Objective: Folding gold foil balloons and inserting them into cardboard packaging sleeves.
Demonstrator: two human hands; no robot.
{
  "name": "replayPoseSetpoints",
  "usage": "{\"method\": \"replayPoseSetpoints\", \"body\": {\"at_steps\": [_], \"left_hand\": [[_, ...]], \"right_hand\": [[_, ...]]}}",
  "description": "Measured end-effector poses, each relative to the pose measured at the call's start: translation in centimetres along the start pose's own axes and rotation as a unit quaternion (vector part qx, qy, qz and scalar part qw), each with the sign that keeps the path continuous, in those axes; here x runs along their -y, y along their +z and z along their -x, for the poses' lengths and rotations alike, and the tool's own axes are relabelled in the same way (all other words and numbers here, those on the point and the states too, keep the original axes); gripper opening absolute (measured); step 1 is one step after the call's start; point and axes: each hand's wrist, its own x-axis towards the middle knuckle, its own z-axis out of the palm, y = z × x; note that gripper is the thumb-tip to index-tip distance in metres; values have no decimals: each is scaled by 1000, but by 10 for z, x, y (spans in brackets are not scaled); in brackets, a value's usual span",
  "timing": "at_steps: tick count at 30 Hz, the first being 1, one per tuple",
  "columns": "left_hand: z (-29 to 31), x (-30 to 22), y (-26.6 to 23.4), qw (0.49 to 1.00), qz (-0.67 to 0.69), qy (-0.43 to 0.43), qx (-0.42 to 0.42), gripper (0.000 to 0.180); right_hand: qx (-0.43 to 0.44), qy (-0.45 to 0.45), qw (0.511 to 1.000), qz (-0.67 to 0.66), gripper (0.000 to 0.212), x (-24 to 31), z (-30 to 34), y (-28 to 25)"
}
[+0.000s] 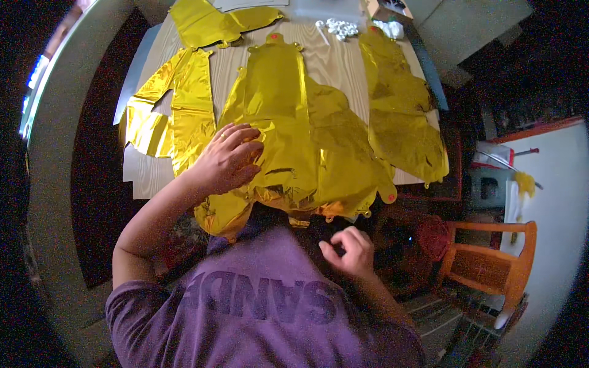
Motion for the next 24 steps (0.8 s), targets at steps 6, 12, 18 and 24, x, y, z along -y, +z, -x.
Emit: {"method": "replayPoseSetpoints", "body": {"at_steps": [6,12,18,24], "left_hand": [[-5,-4,6,1000,-8,6,9,50],[10,-3,-10,997,-31,-70,3,60],[21,13,-19,986,-101,-124,42,67],[-10,29,-10,994,-34,-100,36,65]], "right_hand": [[-130,275,760,-574,25,-8,-38,48],[-208,236,807,-499,23,39,-63,33],[-189,242,846,-437,21,30,-84,4],[-155,238,855,-434,22,20,-91,0]]}}
